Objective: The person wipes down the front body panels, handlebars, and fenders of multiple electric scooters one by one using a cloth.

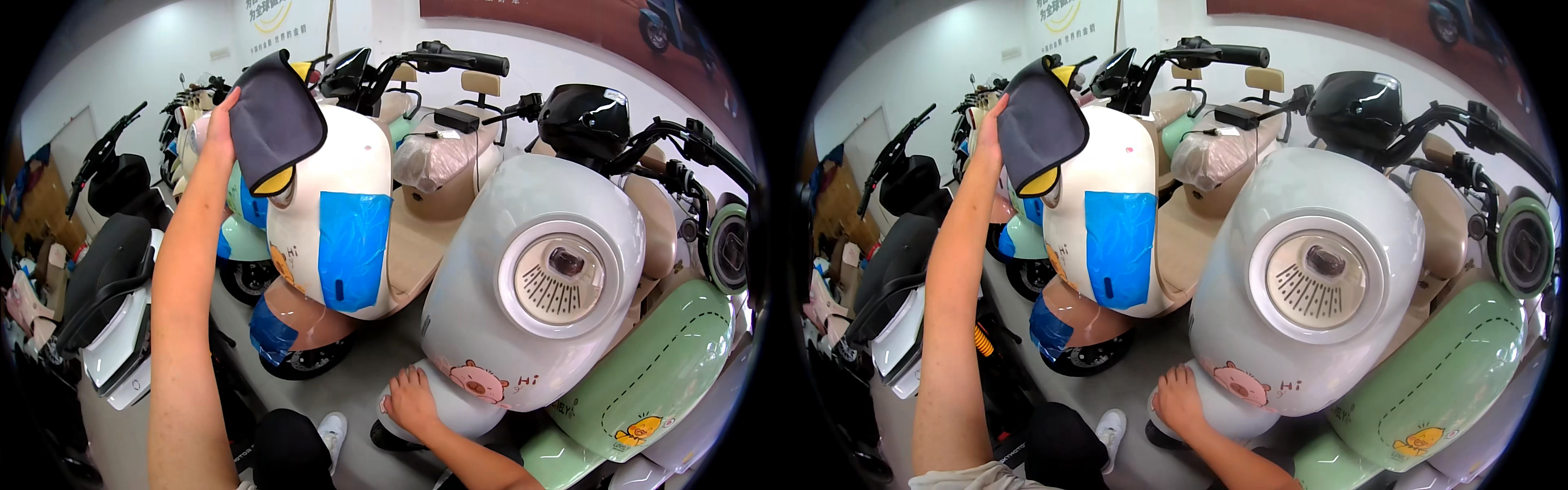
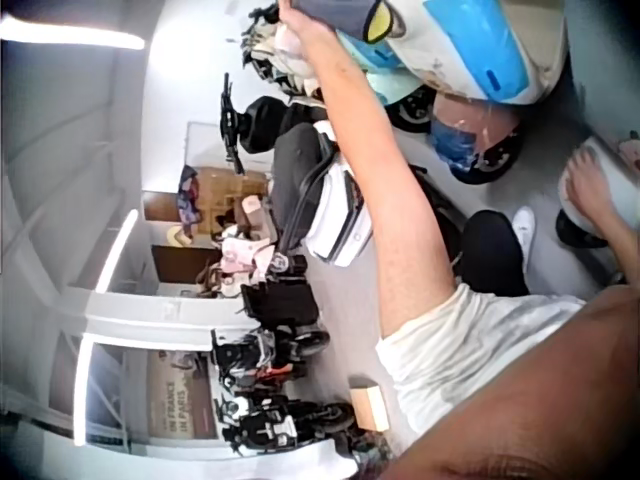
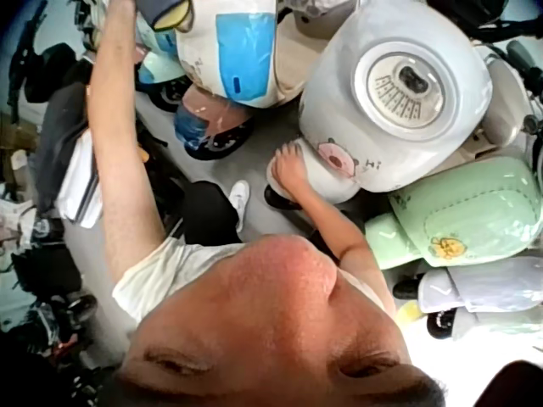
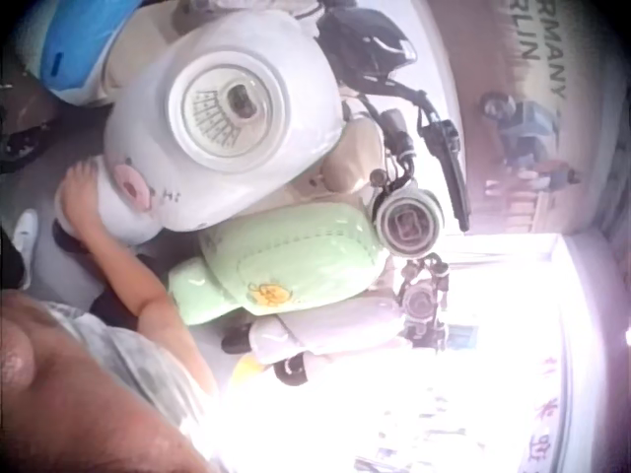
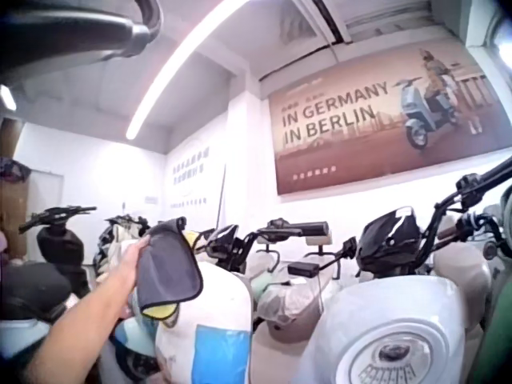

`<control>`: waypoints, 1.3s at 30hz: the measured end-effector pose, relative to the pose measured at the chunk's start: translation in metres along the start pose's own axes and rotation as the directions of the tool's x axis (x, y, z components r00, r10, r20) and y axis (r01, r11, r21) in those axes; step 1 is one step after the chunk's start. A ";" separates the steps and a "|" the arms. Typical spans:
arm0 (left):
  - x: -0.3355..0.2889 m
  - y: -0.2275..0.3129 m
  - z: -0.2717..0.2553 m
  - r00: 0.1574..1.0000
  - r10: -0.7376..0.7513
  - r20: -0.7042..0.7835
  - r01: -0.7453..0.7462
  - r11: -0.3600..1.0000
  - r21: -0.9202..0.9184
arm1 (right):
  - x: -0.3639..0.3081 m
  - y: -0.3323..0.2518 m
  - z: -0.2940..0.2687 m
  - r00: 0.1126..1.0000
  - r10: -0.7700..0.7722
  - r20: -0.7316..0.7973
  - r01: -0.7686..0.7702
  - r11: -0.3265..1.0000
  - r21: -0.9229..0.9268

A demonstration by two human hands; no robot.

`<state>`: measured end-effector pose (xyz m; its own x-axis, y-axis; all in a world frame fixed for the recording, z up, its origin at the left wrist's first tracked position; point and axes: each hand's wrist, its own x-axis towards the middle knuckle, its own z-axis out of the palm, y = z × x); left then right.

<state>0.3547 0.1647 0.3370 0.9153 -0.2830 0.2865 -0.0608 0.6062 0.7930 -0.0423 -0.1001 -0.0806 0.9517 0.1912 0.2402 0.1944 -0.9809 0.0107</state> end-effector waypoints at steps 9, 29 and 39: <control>0.034 -0.023 0.043 0.962 0.271 0.020 -0.253 0.868 0.428 | 0.003 0.000 0.001 0.998 0.033 0.048 -0.033 0.999 0.000; 0.053 -0.057 0.120 0.784 0.487 0.383 -0.245 -0.324 0.914 | -0.002 0.001 0.002 1.000 0.005 -0.028 -0.005 1.000 0.011; 0.073 -0.079 0.121 0.761 0.597 0.255 -0.169 -0.198 0.966 | 0.001 0.001 0.007 0.998 0.021 -0.053 -0.021 1.000 0.014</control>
<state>0.3777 0.0060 0.3606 0.5587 -0.0432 0.8282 -0.5267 -0.7899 0.3140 -0.0393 -0.1010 -0.0875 0.9417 0.1681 0.2914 0.1782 -0.9840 -0.0081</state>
